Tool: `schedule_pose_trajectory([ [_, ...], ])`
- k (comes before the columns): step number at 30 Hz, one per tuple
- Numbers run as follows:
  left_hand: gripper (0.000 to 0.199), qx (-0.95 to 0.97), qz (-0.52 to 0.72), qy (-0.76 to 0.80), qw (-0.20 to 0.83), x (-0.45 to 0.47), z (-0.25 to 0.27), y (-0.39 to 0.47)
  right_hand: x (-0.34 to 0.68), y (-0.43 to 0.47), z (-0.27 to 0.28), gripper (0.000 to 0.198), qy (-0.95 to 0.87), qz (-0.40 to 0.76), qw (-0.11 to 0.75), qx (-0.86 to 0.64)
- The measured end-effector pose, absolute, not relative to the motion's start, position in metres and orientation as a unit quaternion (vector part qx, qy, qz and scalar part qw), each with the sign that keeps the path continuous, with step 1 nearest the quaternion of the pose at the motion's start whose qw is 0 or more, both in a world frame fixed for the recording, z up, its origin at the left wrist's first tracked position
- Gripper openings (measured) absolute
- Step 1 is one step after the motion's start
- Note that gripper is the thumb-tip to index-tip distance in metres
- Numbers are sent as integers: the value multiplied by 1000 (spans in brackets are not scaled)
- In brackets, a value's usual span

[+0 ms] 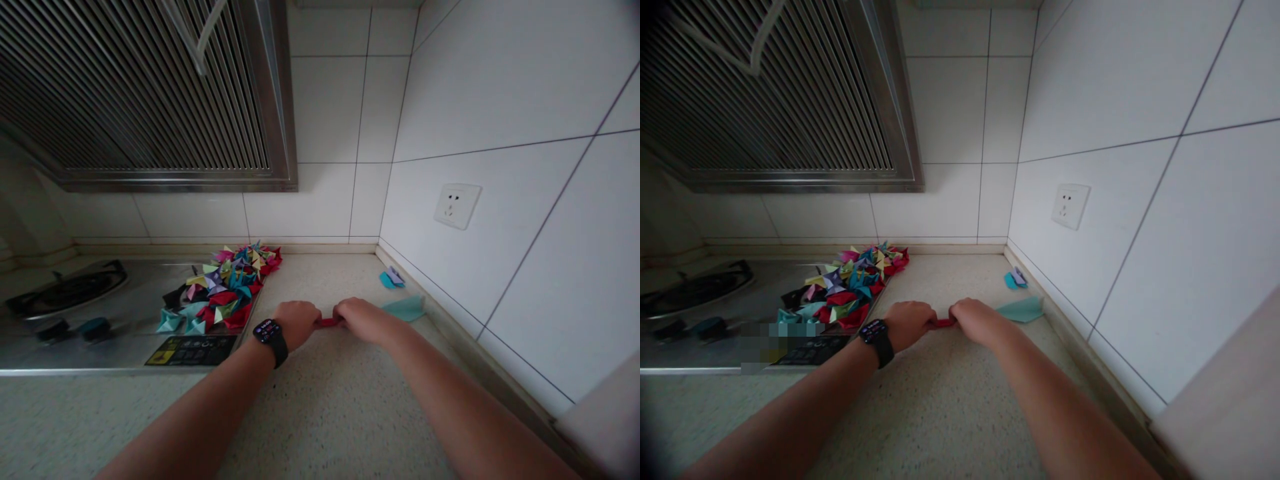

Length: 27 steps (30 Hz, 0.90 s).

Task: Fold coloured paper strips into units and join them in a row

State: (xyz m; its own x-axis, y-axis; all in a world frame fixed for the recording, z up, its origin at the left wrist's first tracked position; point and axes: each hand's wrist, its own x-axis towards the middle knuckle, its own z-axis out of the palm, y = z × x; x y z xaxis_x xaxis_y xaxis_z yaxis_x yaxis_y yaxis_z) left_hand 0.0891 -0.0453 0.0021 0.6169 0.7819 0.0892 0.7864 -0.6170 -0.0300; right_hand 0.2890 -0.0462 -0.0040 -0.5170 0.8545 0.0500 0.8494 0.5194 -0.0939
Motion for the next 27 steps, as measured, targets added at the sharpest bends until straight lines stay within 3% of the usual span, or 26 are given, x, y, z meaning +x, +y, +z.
schedule_pose_trajectory([
  [8, 27, -892, -19, -451, 25, 87, 4, -46, 292, -49, 1, 22, -860, -31, -18, -509],
  [27, 22, -917, -84, -387, 37, 79, -11, -37, 321, -49, 3, 24, -864, 35, 43, -500],
])
